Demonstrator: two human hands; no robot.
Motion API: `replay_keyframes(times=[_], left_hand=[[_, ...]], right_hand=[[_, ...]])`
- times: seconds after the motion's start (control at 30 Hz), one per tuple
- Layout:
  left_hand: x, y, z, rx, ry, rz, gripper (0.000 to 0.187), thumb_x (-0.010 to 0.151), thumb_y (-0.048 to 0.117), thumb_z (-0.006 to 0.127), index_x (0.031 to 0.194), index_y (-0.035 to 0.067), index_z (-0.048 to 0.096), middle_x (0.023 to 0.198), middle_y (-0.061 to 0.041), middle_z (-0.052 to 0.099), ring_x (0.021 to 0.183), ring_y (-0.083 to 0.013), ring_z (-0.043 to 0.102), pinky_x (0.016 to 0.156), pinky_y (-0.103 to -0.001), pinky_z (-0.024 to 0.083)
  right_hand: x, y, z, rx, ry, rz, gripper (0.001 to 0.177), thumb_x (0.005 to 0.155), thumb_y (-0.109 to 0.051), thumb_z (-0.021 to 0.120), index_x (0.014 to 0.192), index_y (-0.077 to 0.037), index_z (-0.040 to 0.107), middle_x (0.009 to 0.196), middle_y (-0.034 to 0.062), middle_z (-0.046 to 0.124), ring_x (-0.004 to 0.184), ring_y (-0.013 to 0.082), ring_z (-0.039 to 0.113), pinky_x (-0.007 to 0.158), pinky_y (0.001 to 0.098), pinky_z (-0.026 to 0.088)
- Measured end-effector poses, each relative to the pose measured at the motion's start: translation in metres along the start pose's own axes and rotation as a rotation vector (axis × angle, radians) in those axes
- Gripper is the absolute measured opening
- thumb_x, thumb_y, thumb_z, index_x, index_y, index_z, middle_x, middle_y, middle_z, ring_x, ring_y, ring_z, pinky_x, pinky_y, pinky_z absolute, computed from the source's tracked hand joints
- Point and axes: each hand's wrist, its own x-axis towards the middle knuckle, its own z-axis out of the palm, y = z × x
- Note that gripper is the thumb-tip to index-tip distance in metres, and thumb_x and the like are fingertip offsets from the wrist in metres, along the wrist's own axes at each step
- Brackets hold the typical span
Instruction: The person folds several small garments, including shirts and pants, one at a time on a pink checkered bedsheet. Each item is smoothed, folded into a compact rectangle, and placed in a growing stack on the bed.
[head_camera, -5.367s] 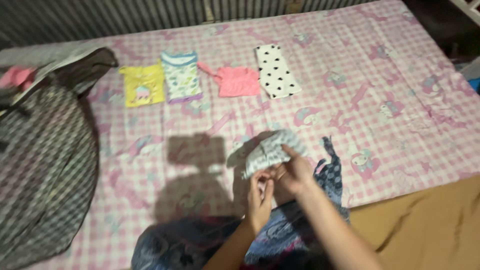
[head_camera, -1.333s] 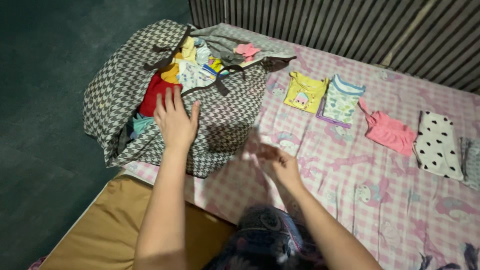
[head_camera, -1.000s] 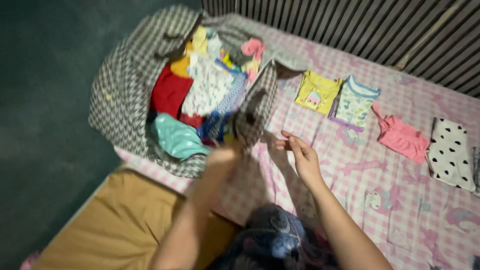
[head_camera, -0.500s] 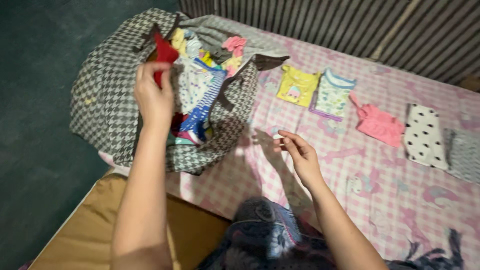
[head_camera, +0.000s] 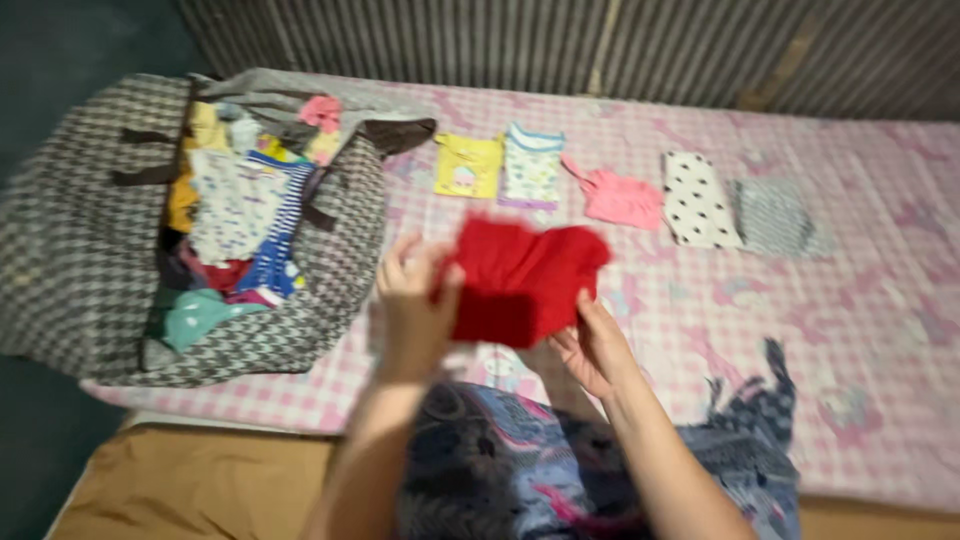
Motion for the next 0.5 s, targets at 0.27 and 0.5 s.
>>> replay_keyframes(times=[0.27,0.5], left_hand=[[-0.198,0.095,0.085,-1.078,-0.467,-0.838,0.03,0.095,0.012,0.068,0.121,0.001,0.056,0.09,-0.008,0.067,0.067,-0.0172,0.065,0.06,-0.028,0.054],[-0.203,0.078,0.094,-1.153,-0.704,-0.816,0.049,0.105,0.026,0.059,0.147,0.0,0.051,0.117,-0.01,0.072,0.102,-0.0179,0.069,0.085,-0.032,0.059]], right_hand=[[-0.103,0.038,-0.094,-0.43,0.105,0.124,0.035,0.097,-0.032,0.062,0.119,-0.005,0.065,0.088,0.0012,0.069,0.073,0.0135,0.066,0.069,0.0277,0.055],[-0.124,0.022,-0.098,-0.742,0.181,-0.125,0.027,0.092,-0.011,0.074,0.117,-0.002,0.069,0.106,0.005,0.075,0.094,0.0136,0.069,0.084,0.0293,0.057]])
